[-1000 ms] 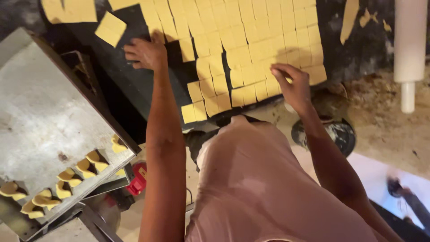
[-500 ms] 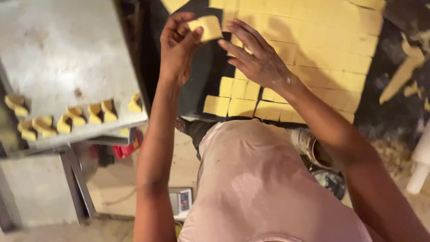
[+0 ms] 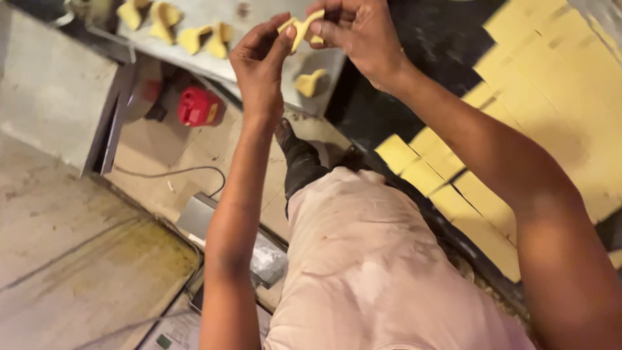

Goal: The person picks up square-cut pieces of dough from a work surface, folds them into decorative shapes by hand, and arranges them onto a metal baking tray.

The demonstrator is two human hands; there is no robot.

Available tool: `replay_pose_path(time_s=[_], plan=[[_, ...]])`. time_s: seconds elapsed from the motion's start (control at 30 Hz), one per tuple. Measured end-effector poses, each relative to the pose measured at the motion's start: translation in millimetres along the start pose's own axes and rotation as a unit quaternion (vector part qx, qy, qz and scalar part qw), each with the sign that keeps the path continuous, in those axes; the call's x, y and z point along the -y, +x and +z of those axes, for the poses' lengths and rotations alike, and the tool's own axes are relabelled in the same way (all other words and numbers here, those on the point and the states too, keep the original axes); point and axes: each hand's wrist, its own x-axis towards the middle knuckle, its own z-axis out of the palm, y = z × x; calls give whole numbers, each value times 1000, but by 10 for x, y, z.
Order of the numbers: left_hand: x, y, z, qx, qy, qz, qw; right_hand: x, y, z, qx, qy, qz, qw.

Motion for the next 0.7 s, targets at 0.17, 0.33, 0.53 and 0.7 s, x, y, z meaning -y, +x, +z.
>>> replay_pose_path(time_s=[0.17,0.33,0.53,0.7], plan=[[219,493,-708,-168,13,121,978,-373,948,496,70,120,112,984],[198,997,-1397,-201,86,216,952,-1337,2224,945,172,-234,-55,955],[-579,591,-1669,-271,159,175,933,-1570,2666,1181,152,-351,-110,917],[-849,539,-1516,-254,41,157,953,-1190,2433,1108,122,-389,-93,908]])
